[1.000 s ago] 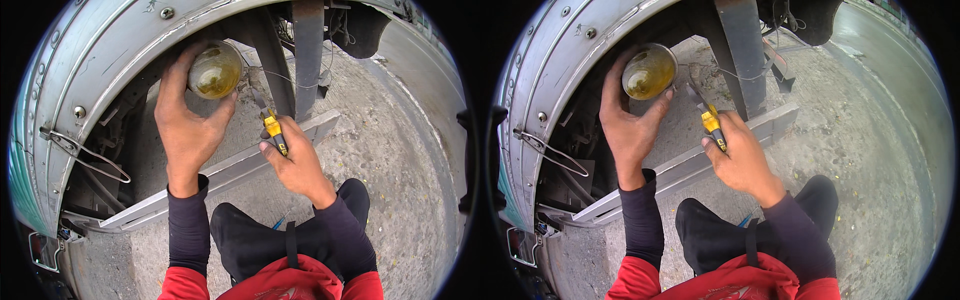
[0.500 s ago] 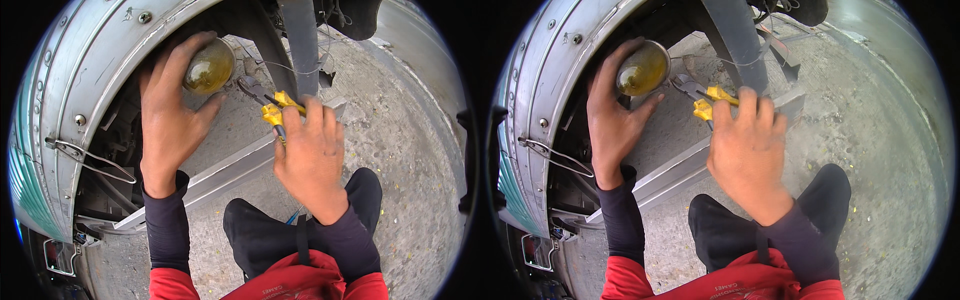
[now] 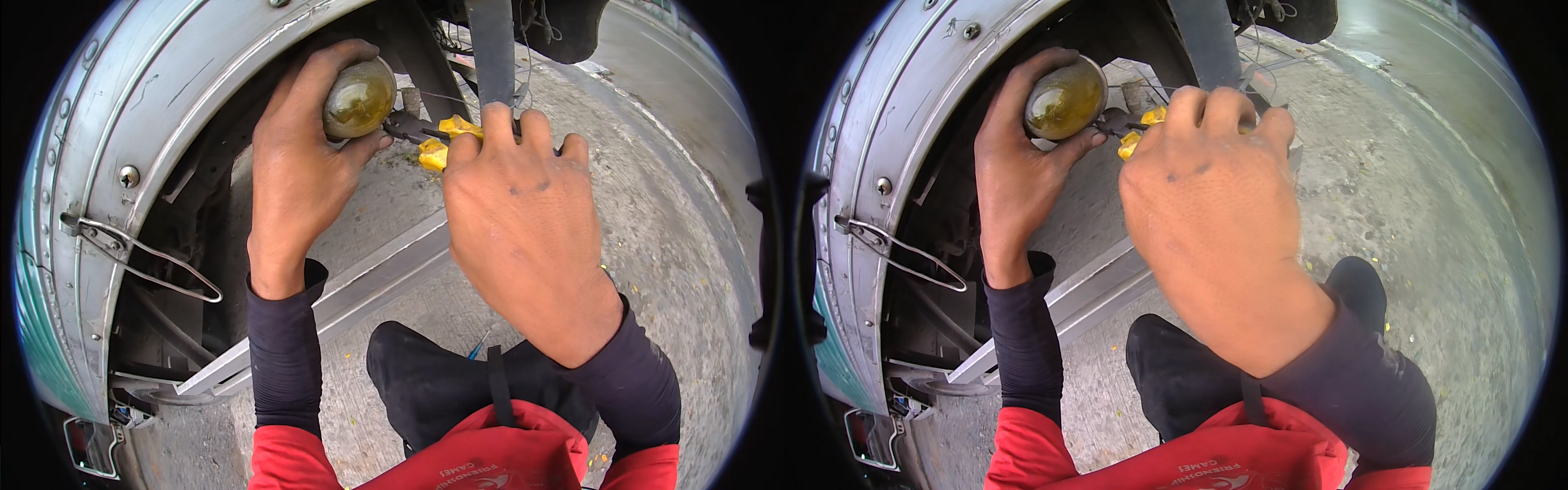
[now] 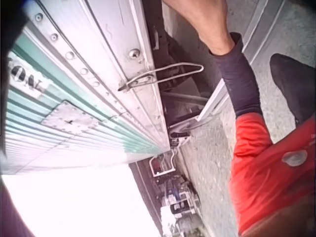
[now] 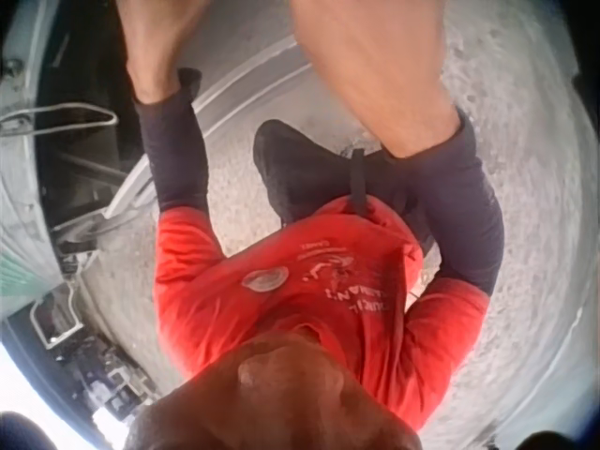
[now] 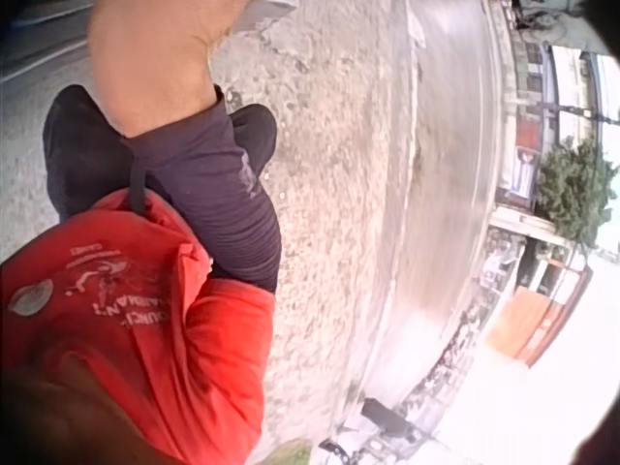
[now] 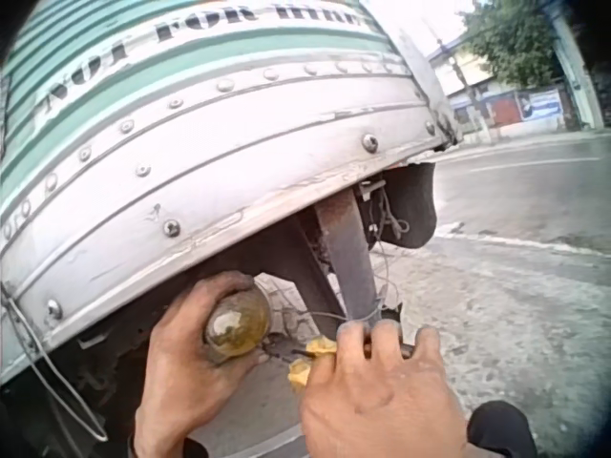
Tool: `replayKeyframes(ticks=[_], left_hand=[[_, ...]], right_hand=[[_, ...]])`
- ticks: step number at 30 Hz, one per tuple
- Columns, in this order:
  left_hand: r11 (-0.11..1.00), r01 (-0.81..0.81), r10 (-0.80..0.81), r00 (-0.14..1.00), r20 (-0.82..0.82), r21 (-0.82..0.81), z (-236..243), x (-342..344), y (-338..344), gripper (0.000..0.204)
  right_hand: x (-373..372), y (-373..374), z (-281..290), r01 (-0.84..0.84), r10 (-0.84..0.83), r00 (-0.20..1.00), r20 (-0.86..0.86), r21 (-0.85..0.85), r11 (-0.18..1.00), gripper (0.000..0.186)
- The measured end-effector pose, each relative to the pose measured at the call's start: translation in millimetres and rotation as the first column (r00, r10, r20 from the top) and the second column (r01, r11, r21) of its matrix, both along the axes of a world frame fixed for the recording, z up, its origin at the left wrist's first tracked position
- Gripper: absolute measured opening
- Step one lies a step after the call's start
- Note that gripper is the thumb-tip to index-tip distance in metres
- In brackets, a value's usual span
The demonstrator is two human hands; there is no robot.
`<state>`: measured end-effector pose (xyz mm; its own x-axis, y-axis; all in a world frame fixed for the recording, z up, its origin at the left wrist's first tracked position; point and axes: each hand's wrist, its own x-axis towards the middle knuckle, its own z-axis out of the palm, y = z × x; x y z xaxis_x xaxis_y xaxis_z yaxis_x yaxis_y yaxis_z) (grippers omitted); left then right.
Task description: The person exits a truck cab, walks to the rear wheel area, and uses pliers to scrape and clean the surface of a small round light attached to the truck's side. The person repeatedly scrapes the light's surface with the pliers.
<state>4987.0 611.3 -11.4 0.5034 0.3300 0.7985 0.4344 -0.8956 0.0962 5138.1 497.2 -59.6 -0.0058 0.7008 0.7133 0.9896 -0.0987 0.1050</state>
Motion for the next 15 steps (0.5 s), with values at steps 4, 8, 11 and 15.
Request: replayKeyframes(ticks=[4,8,11,15], left_hand=[[1.0,0.014,-0.013,1.0,0.017,-0.023,0,0,0,0.074],[0.999,0.027,-0.027,1.0,0.009,-0.033,1,-1,0,0.075],[0.999,0.032,-0.032,0.999,0.003,-0.035,2,-2,1,0.075],[0.998,0.029,-0.029,1.0,-0.001,-0.055,3,-2,0,0.075]], right_hand=[[7,3,-4,-0.1,0.092,0.988,-0.124,-0.063,0.993,0.023],[10,6,-13,-0.152,0.131,0.96,-0.249,-0.07,0.986,0.028],[13,9,-21,-0.188,0.154,0.933,-0.324,-0.074,0.979,0.03],[19,17,-34,-0.251,0.231,0.896,-0.378,-0.005,0.968,0.032]])
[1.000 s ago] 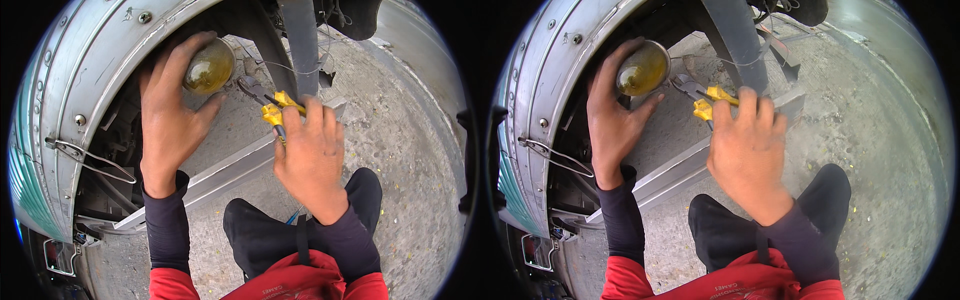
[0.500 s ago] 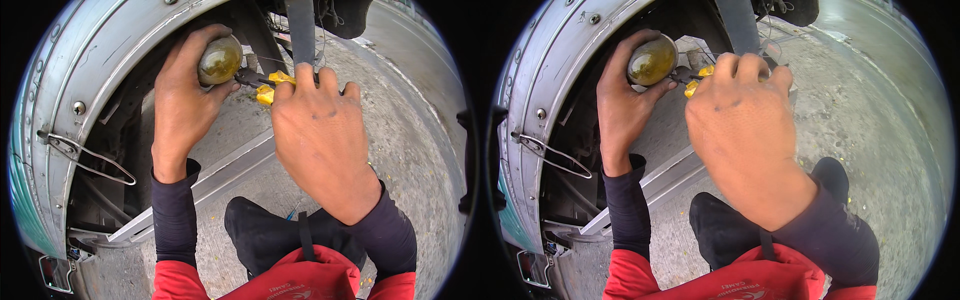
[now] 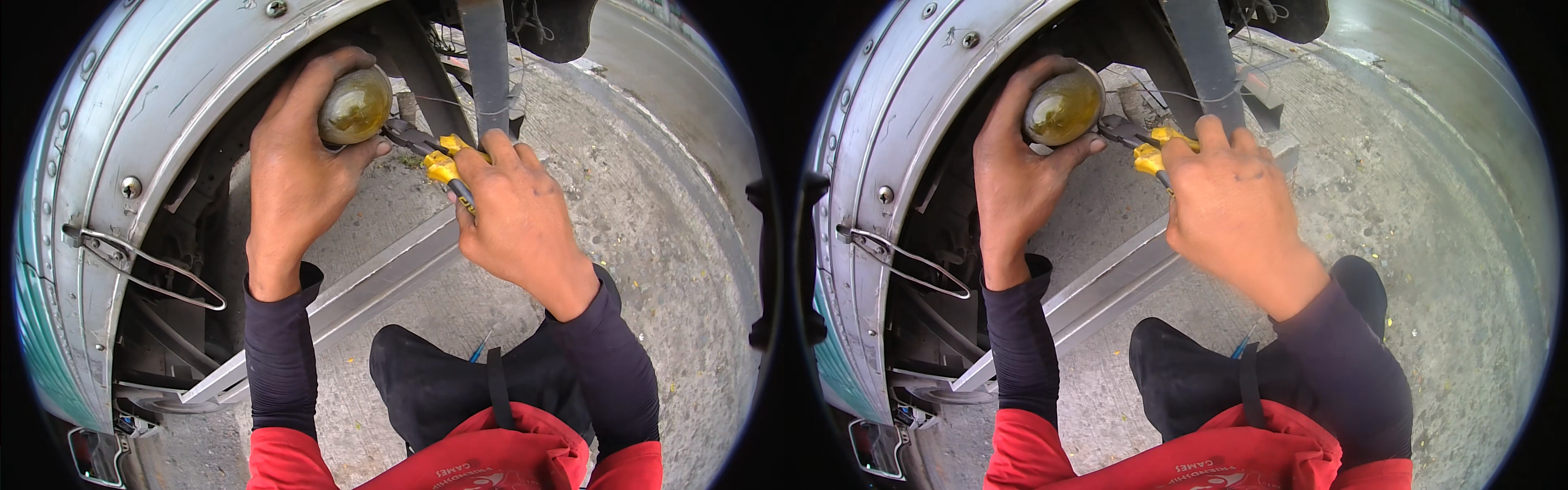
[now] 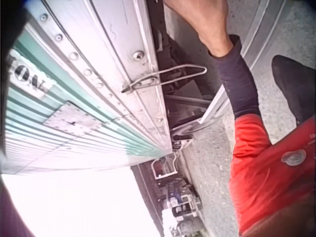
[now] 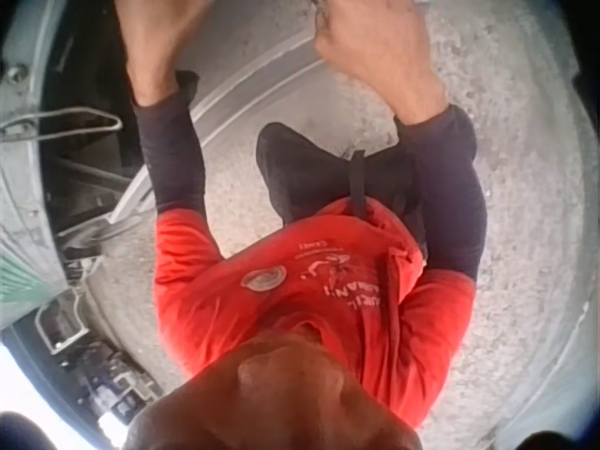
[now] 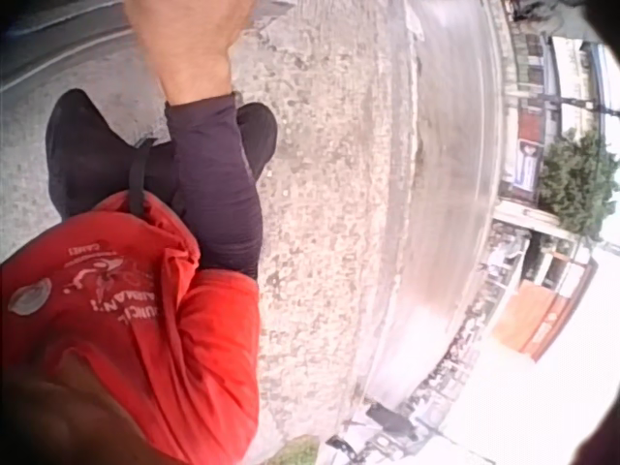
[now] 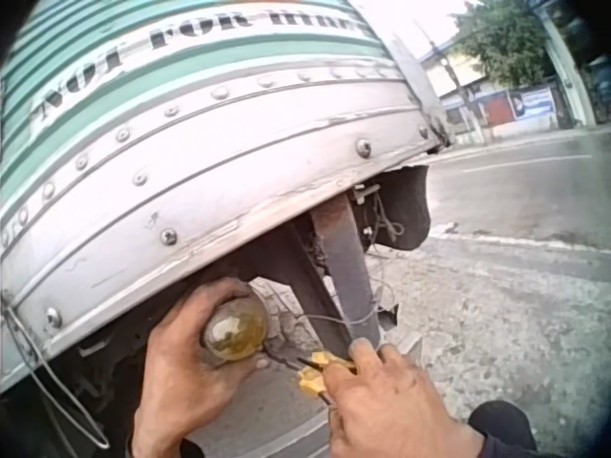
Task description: The person exits a truck cab, walks to the rear wheel area, and uses pliers to scrape and clean the surface of a small round light attached to the truck's side. The person repeatedly scrapes the light's surface with the pliers.
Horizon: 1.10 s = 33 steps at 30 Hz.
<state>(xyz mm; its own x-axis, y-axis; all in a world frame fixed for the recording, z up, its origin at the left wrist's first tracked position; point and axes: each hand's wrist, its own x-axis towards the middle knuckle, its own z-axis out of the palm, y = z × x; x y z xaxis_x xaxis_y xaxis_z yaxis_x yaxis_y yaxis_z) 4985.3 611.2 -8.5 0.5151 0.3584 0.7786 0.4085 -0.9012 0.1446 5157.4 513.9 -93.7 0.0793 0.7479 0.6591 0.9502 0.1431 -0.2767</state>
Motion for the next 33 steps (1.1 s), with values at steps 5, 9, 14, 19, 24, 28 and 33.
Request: replayKeyframes(ticks=[5,9,14,19,24,28,33], left_hand=[[0.999,-0.043,0.043,0.999,-0.033,0.018,2,-1,-2,0.076],[0.999,-0.045,0.045,0.999,-0.023,0.013,0,3,-2,0.075],[0.999,-0.049,0.049,0.999,0.016,0.021,0,5,-7,0.07],[0.998,-0.055,0.054,0.998,0.017,0.023,0,8,-7,0.07],[0.999,-0.043,0.043,0.999,0.018,0.016,-1,7,-5,0.07],[0.996,-0.089,0.089,0.996,-0.022,-0.007,-1,7,-7,0.075],[0.998,-0.043,0.042,0.999,0.012,0.04,-4,5,0,0.071]], right_hand=[[11,12,-18,-0.136,0.142,0.979,-0.146,0.047,0.99,0.034],[14,16,-22,-0.139,0.148,0.977,-0.151,0.066,0.988,0.033],[-17,-3,-10,0.044,-0.039,0.992,-0.118,0.038,0.998,0.032],[-40,-11,-6,0.103,-0.1,0.984,-0.147,0.016,0.995,0.033],[-48,-11,-7,0.125,-0.121,0.979,-0.162,0.015,0.992,0.035],[-55,-11,-5,0.142,-0.142,0.977,-0.162,-0.01,0.99,0.035],[-57,-13,1,0.039,-0.052,0.976,-0.212,-0.066,0.997,0.027]])
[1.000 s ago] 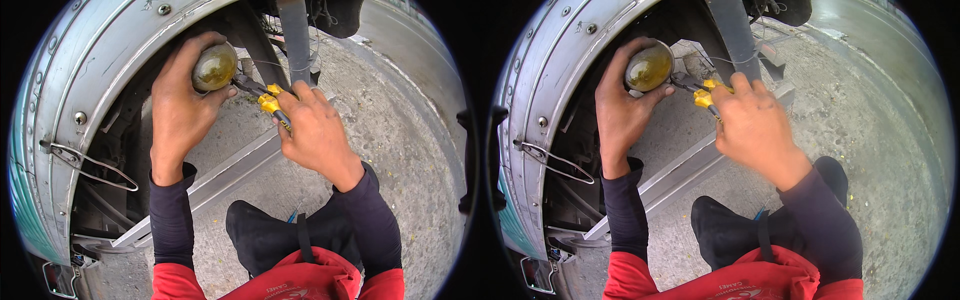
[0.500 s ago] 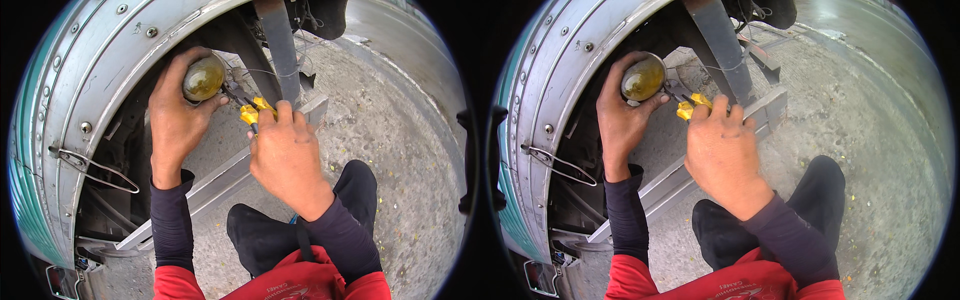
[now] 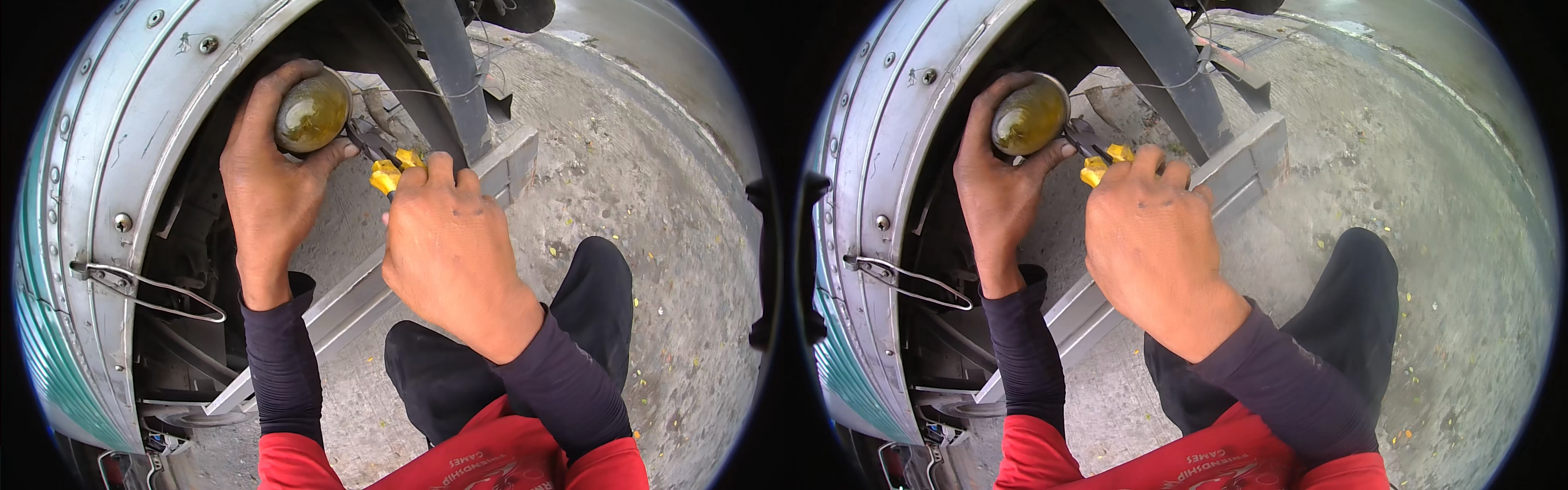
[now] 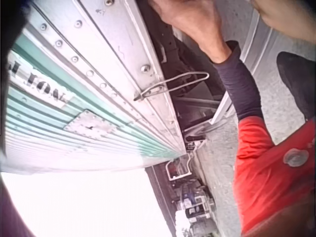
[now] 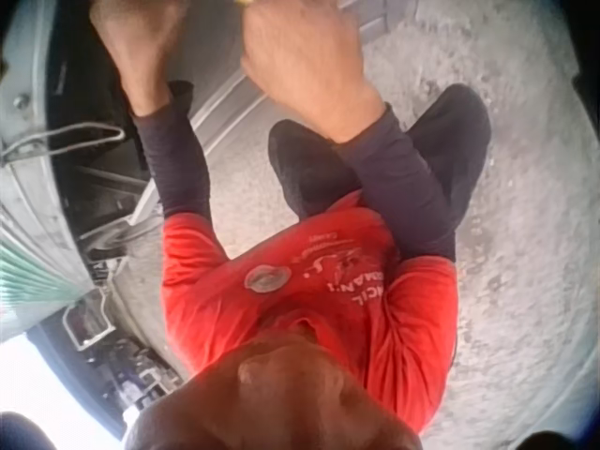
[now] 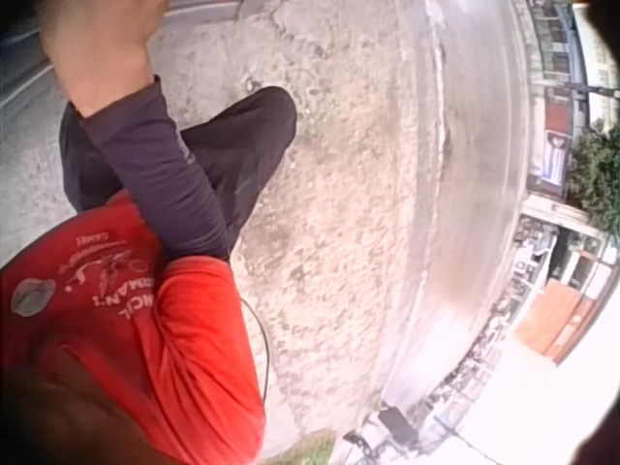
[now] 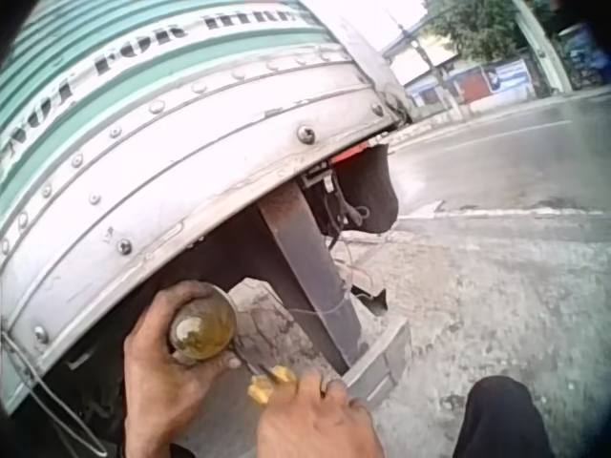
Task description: The person exits a truck cab, walks to the rear wheel area, and uses pliers to scrape and clean the surface of a small round light attached to the truck's side. The person repeatedly scrapes the light's surface with the pliers.
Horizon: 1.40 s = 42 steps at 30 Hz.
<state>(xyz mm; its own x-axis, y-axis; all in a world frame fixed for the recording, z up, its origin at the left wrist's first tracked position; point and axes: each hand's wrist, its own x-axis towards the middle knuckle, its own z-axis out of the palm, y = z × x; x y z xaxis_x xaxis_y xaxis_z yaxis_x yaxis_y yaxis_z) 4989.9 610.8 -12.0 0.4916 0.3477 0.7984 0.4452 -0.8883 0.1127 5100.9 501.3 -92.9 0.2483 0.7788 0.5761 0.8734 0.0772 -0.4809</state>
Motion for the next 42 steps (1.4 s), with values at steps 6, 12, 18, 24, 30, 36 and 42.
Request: replayKeyframes(ticks=[6,12,18,24,30,36,42], left_hand=[[1.0,0.02,-0.02,1.0,0.008,0.02,-1,2,2,0.071],[1.0,0.014,-0.014,1.0,0.004,0.011,0,1,1,0.071],[0.998,0.014,-0.014,1.0,-0.007,-0.056,1,0,1,0.076],[0.999,0.01,-0.01,1.0,0.001,-0.033,2,0,-3,0.071],[1.0,-0.02,0.02,1.0,-0.01,-0.021,4,2,-8,0.073],[0.999,0.006,-0.006,1.0,0.002,-0.038,2,0,-4,0.072],[0.998,0.002,-0.001,1.0,0.021,-0.061,0,2,-1,0.072]], right_hand=[[2,13,-9,0.004,0.001,0.999,-0.047,0.107,0.994,0.034],[4,11,-5,-0.095,0.092,0.973,-0.213,-0.006,0.995,0.027],[5,14,-13,-0.142,0.164,0.934,-0.318,0.091,0.986,0.028],[-1,7,-9,-0.189,0.175,0.86,-0.48,0.018,0.982,0.028],[0,2,-10,-0.031,0.041,0.981,-0.192,0.052,0.998,0.031],[13,-3,5,-0.082,0.071,0.986,-0.152,-0.066,0.994,0.029],[21,-1,6,-0.1,0.093,0.991,-0.102,-0.069,0.993,0.029]])
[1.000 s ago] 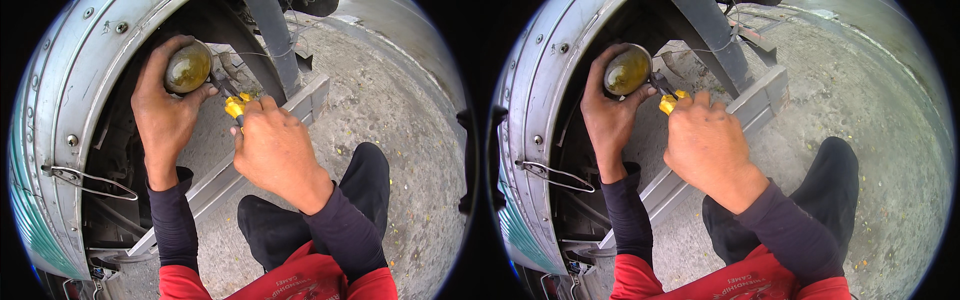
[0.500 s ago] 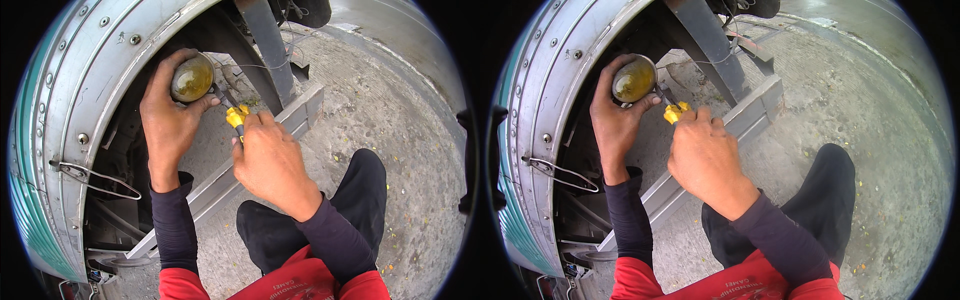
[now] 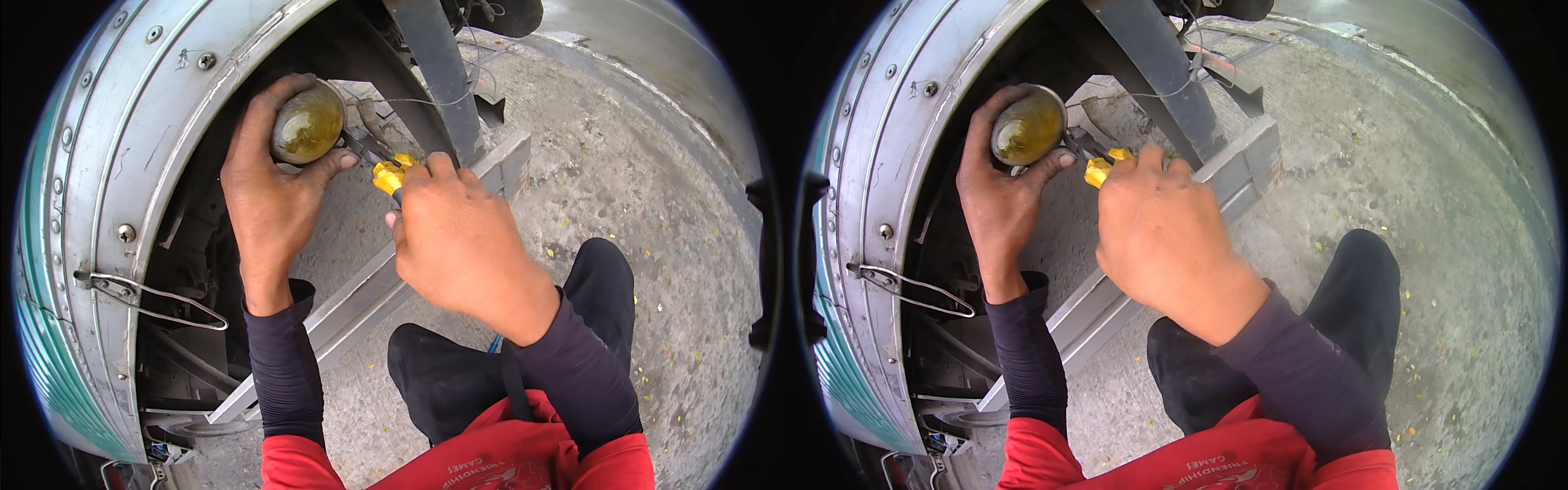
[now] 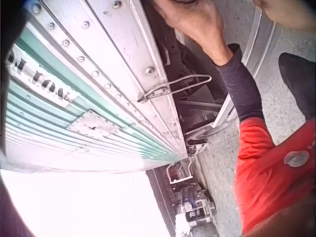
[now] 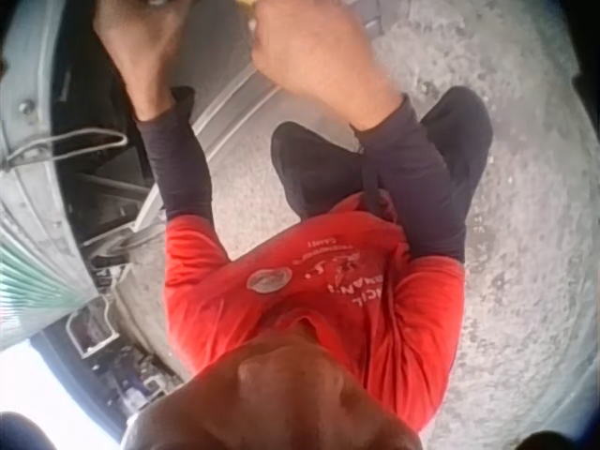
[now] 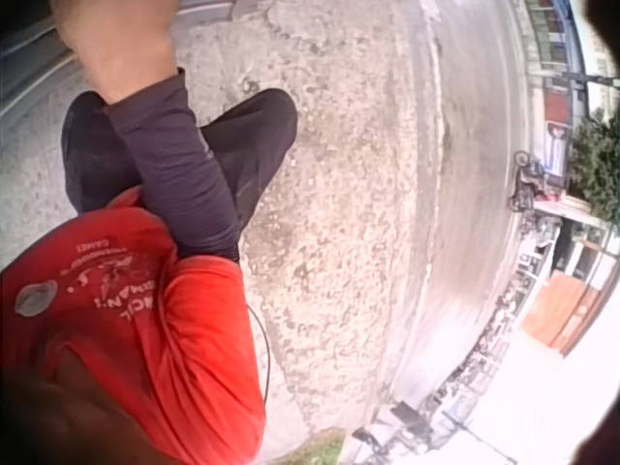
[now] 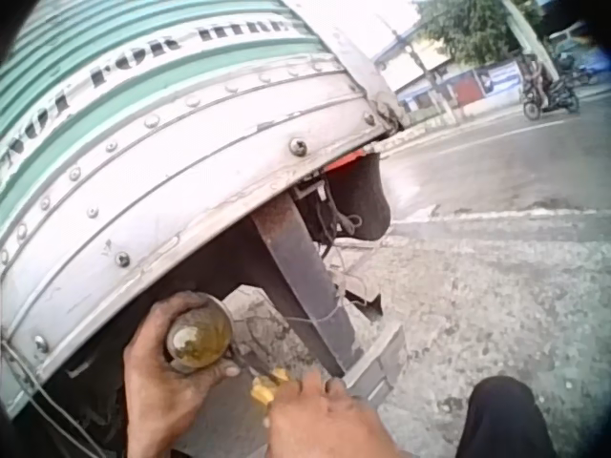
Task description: The person exits a truck cab, walks to the rear wheel area, and uses pliers to scrape and clean the surface of a small round light attached to the truck's side. The person repeatedly scrapes the light's surface with the pliers.
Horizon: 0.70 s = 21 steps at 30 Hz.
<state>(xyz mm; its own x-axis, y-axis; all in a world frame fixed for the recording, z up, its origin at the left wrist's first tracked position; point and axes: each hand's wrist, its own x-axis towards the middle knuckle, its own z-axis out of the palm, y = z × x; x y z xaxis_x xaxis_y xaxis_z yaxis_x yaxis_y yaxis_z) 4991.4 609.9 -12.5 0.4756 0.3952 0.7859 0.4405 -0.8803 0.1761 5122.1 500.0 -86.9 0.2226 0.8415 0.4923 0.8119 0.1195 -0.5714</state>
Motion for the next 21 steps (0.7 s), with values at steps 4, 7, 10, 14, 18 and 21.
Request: replayKeyframes(ticks=[4,7,10,14,18,21], left_hand=[[0.999,0.036,-0.036,0.999,0.019,0.004,-1,-1,3,0.072],[0.999,0.048,-0.048,0.999,0.026,-0.004,-5,-1,7,0.072],[0.998,0.063,-0.063,0.998,0.031,-0.013,-3,-1,7,0.072],[0.999,0.052,-0.051,0.998,0.024,-0.013,-4,1,6,0.073],[1.0,0.023,-0.023,1.0,0.005,0.014,-3,-1,6,0.074],[1.0,0.001,-0.001,1.0,0.022,-0.02,-3,0,3,0.075]], right_hand=[[-4,4,-1,0.005,-0.005,1.0,-0.007,0.019,1.0,0.028],[-1,15,-13,0.024,-0.026,1.0,0.013,0.171,0.985,0.033],[0,21,-20,-0.03,0.043,0.995,-0.091,0.14,0.99,0.031],[1,27,-26,-0.072,0.104,0.976,-0.19,0.172,0.983,0.026],[6,29,-28,-0.134,0.173,0.948,-0.267,0.158,0.978,0.024],[11,30,-29,-0.17,0.209,0.931,-0.3,0.152,0.974,0.024]])
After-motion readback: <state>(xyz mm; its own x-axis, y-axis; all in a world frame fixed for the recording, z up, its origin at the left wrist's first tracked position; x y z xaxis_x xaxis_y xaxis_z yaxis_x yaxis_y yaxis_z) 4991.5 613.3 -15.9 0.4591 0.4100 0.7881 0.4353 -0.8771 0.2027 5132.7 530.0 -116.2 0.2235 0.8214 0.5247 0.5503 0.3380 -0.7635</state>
